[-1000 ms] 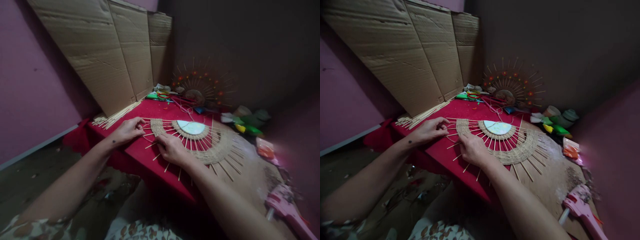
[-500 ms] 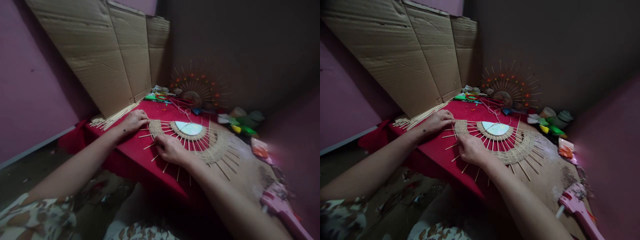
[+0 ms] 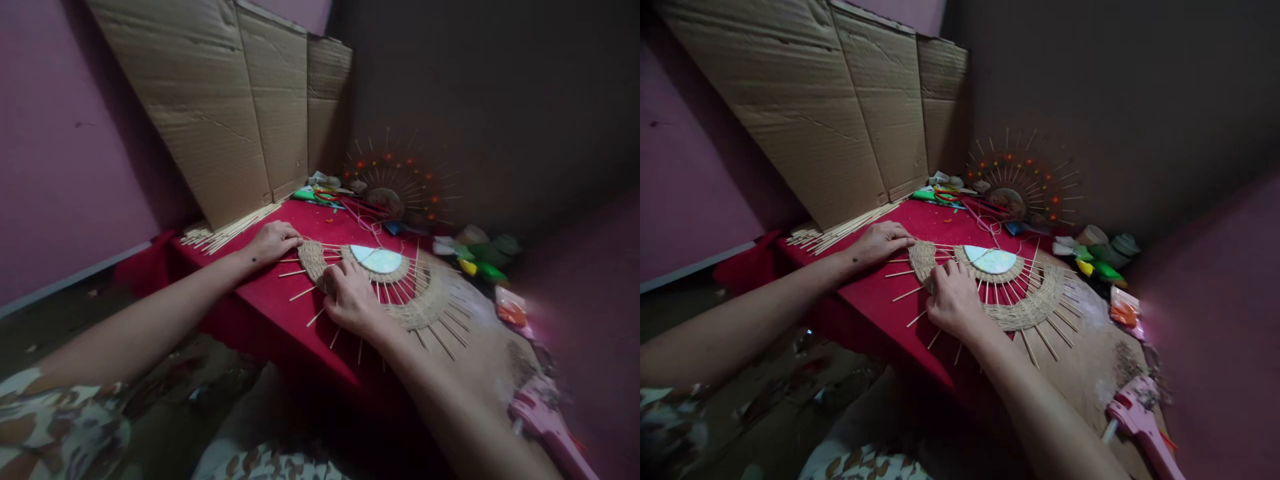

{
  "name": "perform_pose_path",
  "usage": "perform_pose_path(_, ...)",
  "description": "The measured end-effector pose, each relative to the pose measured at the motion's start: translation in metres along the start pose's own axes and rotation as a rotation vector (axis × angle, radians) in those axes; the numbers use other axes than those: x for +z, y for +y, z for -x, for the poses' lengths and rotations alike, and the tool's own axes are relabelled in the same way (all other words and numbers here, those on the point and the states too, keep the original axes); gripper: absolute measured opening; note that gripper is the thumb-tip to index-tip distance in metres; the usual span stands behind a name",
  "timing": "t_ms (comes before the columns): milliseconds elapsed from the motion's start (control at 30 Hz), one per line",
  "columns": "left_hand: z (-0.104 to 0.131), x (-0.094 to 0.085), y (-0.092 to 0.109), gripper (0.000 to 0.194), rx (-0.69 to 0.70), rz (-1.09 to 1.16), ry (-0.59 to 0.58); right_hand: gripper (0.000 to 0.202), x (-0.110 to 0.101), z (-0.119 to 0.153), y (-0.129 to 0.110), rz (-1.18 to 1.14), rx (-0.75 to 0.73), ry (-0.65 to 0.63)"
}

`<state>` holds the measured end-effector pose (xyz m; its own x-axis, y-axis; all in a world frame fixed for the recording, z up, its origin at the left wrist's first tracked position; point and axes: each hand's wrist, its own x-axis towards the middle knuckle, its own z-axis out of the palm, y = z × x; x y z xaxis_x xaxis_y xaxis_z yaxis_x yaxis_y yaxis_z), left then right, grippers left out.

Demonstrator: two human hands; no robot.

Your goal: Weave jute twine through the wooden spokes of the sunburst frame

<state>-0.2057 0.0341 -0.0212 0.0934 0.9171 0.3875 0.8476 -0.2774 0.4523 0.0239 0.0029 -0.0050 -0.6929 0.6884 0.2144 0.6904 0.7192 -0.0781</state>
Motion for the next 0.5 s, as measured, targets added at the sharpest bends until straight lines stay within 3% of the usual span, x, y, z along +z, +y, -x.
perform_pose_path(400, 0.024, -0.001, 0.015, 0.025, 0.033, 0.037, 0.007, 0.038, -0.028, 0.017, 0.018, -0.006, -0.056, -0.186)
perform_pose_path(500, 0.029, 0.0, 0.016, 0.023, 0.032, 0.035, 0.013, 0.03, -0.032, 0.008, 0.019, -0.091, -0.055, -0.146)
